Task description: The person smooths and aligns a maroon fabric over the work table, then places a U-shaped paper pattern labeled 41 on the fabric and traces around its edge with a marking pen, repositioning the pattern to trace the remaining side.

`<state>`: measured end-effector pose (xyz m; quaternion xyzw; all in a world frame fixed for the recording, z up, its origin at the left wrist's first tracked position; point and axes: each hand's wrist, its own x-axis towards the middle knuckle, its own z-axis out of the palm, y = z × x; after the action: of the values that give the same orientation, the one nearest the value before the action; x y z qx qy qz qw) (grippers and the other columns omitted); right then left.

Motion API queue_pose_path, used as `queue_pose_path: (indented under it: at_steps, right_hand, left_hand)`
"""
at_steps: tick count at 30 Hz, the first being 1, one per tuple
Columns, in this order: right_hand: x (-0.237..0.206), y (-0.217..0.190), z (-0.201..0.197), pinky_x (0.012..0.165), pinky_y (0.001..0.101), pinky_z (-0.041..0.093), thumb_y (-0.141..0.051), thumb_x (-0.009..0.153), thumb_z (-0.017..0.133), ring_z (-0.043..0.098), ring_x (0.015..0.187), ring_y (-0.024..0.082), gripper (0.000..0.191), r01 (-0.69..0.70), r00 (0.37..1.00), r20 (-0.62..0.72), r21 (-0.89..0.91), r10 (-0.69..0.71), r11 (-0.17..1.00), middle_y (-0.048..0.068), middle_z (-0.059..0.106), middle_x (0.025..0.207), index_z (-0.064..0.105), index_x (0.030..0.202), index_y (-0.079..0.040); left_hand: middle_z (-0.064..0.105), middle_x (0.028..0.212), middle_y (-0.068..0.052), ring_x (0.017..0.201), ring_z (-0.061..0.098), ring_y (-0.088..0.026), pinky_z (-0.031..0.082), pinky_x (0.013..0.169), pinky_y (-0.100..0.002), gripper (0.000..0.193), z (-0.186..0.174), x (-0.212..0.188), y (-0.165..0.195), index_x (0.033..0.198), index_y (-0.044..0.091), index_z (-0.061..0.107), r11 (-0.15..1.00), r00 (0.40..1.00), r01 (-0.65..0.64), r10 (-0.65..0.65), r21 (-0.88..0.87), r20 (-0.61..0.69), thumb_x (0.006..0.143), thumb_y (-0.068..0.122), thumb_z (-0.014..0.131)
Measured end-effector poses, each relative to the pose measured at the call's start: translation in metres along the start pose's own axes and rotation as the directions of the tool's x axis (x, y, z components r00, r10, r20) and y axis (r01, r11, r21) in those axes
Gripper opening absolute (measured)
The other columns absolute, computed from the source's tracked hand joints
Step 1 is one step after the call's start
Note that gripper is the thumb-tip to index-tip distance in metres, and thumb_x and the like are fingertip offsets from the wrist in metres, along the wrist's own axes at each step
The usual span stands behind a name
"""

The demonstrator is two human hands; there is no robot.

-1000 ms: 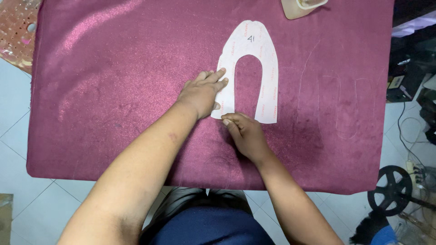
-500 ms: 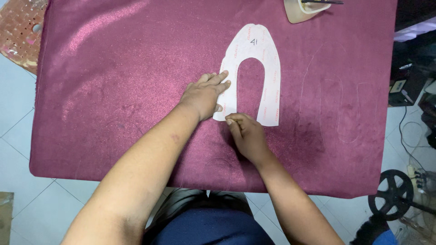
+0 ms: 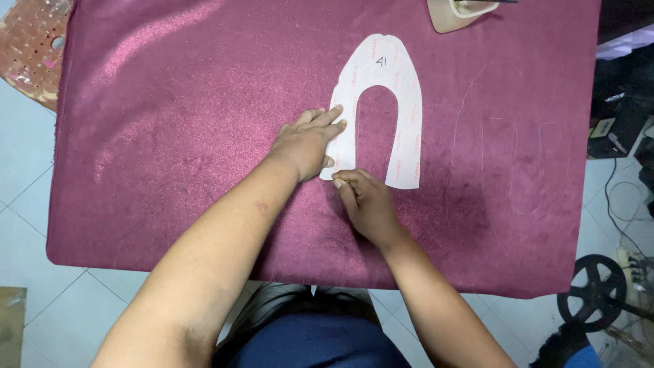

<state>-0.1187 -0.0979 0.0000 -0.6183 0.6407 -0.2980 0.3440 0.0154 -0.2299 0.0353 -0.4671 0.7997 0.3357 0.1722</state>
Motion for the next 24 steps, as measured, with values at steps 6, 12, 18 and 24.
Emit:
queue_pose_path:
  at_steps: [6,12,18,24]
  right_hand:
    - [-0.004,0.009,-0.006,0.080,0.0345,0.058,-0.016,0.100,0.065,0.074,0.090,0.026,0.016,0.048,0.999,-0.010,-0.083,-0.049,0.995,0.013,0.075,0.104,0.072,0.108,-0.004]
    - [-0.013,0.025,-0.025,0.076,0.0359,0.058,-0.018,0.099,0.066,0.074,0.086,0.027,0.015,-0.051,0.988,-0.151,-0.149,0.028,0.988,0.013,0.075,0.100,0.072,0.104,-0.004]
    - [-0.015,0.025,-0.019,0.075,0.0378,0.057,-0.016,0.099,0.067,0.072,0.087,0.031,0.013,-0.032,0.984,-0.179,-0.251,-0.014,0.967,0.015,0.074,0.097,0.072,0.101,-0.004]
    - [-0.014,0.021,-0.013,0.078,0.0353,0.058,-0.014,0.100,0.065,0.074,0.089,0.027,0.015,-0.008,0.986,-0.165,-0.073,-0.004,0.997,0.015,0.075,0.099,0.073,0.105,-0.002]
  left_hand:
    - [0.010,0.169,0.019,0.154,0.015,-0.012,0.021,0.124,-0.045,0.080,0.000,-0.001,0.001,0.157,0.034,0.032,1.000,1.000,-0.006,0.006,-0.007,-0.007,0.088,0.028,0.072]
    - [0.010,0.169,0.018,0.154,0.015,-0.012,0.021,0.124,-0.046,0.080,0.001,-0.001,0.001,0.157,0.034,0.032,1.000,1.000,-0.009,0.009,-0.023,-0.012,0.088,0.026,0.072]
    - [0.010,0.169,0.018,0.154,0.014,-0.012,0.023,0.123,-0.044,0.080,0.001,-0.002,0.001,0.157,0.033,0.032,1.000,1.000,-0.019,0.018,-0.023,-0.015,0.089,0.027,0.072]
    - [0.009,0.168,0.020,0.154,0.014,-0.010,0.021,0.124,-0.044,0.078,0.001,-0.003,0.005,0.157,0.035,0.031,1.000,1.000,0.019,-0.019,-0.023,-0.005,0.089,0.026,0.069]
